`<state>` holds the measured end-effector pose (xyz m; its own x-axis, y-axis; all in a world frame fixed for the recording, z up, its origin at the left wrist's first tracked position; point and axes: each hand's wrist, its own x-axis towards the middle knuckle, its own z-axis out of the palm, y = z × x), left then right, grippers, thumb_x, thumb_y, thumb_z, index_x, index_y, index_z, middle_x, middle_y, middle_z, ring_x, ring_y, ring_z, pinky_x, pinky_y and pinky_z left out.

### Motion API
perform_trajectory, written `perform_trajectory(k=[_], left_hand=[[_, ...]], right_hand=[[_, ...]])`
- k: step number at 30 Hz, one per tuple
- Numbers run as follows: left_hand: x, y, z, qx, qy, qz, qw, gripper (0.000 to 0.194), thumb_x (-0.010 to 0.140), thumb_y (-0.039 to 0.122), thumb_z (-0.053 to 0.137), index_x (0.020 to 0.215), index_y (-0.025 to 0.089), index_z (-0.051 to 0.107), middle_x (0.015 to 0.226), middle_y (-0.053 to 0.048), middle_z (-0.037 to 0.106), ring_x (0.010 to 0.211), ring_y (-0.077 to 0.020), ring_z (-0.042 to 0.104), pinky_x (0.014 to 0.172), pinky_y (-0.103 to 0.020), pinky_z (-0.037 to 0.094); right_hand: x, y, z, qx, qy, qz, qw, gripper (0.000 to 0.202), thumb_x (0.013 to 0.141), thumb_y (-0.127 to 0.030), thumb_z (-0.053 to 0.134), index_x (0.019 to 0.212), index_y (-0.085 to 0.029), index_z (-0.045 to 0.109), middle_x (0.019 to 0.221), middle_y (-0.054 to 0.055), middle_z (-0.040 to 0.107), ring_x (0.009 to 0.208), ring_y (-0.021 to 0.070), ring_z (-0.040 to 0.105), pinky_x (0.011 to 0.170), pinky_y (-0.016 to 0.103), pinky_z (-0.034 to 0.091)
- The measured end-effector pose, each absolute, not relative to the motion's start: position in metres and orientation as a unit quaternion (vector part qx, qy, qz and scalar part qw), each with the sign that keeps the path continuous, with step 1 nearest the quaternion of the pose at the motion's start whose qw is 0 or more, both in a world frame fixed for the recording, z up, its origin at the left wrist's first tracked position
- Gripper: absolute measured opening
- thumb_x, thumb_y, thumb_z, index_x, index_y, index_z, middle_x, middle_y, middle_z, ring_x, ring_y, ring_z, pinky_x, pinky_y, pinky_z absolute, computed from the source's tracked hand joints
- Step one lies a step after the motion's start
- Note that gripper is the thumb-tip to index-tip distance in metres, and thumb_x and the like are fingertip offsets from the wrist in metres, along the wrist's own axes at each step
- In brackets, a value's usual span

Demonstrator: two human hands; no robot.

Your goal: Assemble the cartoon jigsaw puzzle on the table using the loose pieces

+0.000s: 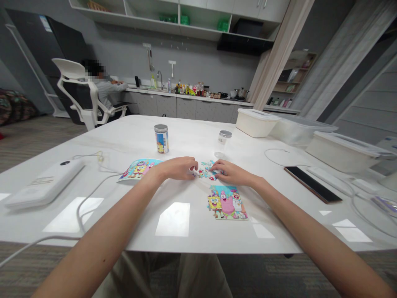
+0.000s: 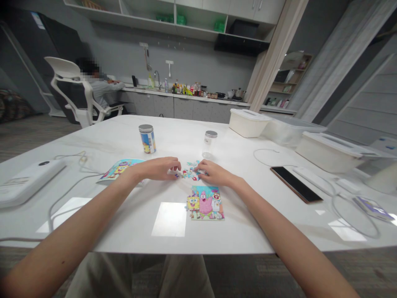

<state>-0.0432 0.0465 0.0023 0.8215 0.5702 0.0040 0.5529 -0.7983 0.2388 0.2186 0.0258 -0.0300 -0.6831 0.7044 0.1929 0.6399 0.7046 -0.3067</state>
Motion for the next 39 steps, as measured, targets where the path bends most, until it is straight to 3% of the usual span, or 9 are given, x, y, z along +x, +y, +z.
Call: perform_trajectory(k=[14, 19, 24, 27, 31, 39], left_hand=[[-0.039, 0.048, -0.002, 0.940, 0.314, -0.006, 0.133, 0.010, 0.081, 0.021, 0.056, 0.088, 0.017, 0.061, 0.094, -0.005, 0.062, 0.080, -0.0155, 0.056, 0.070, -0.024, 0.040], [-0.038, 0.044, 0.002, 0.938, 0.316, -0.007, 0.142, 0.004, 0.078, 0.020, 0.056, 0.082, 0.019, 0.056, 0.081, -0.002, 0.061, 0.068, -0.0140, 0.052, 0.059, -0.023, 0.036], [-0.035, 0.044, 0.000, 0.943, 0.298, -0.001, 0.147, 0.010, 0.076, 0.010, 0.049, 0.076, 0.019, 0.053, 0.075, 0.000, 0.060, 0.067, -0.0131, 0.051, 0.059, -0.023, 0.035], [-0.035, 0.044, 0.000, 0.942, 0.303, 0.004, 0.146, 0.005, 0.078, 0.017, 0.051, 0.082, 0.019, 0.054, 0.078, -0.001, 0.061, 0.066, -0.0135, 0.051, 0.058, -0.024, 0.034], [-0.036, 0.044, -0.001, 0.940, 0.306, 0.012, 0.148, 0.015, 0.082, 0.024, 0.052, 0.096, 0.019, 0.053, 0.085, -0.003, 0.062, 0.069, -0.0136, 0.053, 0.059, -0.023, 0.036], [-0.033, 0.045, -0.004, 0.944, 0.296, 0.020, 0.145, 0.022, 0.084, 0.019, 0.049, 0.106, 0.019, 0.053, 0.088, -0.003, 0.063, 0.070, -0.0132, 0.055, 0.061, -0.023, 0.037]], right_hand=[[0.217, 0.023, -0.025, -0.381, -0.907, 0.110, 0.139, 0.029, 0.089, -0.018, 0.052, 0.116, -0.018, 0.061, 0.113, 0.011, 0.057, 0.105, 0.0224, 0.056, 0.094, 0.039, 0.046], [0.217, 0.024, -0.026, -0.377, -0.909, 0.110, 0.140, 0.028, 0.090, -0.019, 0.052, 0.116, -0.019, 0.061, 0.113, 0.011, 0.056, 0.105, 0.0220, 0.056, 0.093, 0.040, 0.047], [0.219, 0.025, -0.027, -0.378, -0.909, 0.107, 0.140, 0.027, 0.090, -0.021, 0.053, 0.115, -0.020, 0.062, 0.112, 0.010, 0.057, 0.104, 0.0222, 0.057, 0.093, 0.040, 0.047], [0.219, 0.025, -0.027, -0.376, -0.911, 0.104, 0.138, 0.027, 0.090, -0.020, 0.052, 0.115, -0.020, 0.062, 0.111, 0.010, 0.057, 0.103, 0.0224, 0.057, 0.093, 0.040, 0.047], [0.215, 0.024, -0.031, -0.356, -0.915, 0.084, 0.171, 0.028, 0.088, -0.015, 0.051, 0.114, -0.022, 0.062, 0.112, 0.010, 0.055, 0.102, 0.0215, 0.056, 0.091, 0.040, 0.048], [0.197, 0.016, -0.036, -0.301, -0.932, 0.045, 0.194, 0.028, 0.086, -0.012, 0.051, 0.111, -0.021, 0.062, 0.114, 0.011, 0.057, 0.103, 0.0243, 0.056, 0.090, 0.043, 0.047]])
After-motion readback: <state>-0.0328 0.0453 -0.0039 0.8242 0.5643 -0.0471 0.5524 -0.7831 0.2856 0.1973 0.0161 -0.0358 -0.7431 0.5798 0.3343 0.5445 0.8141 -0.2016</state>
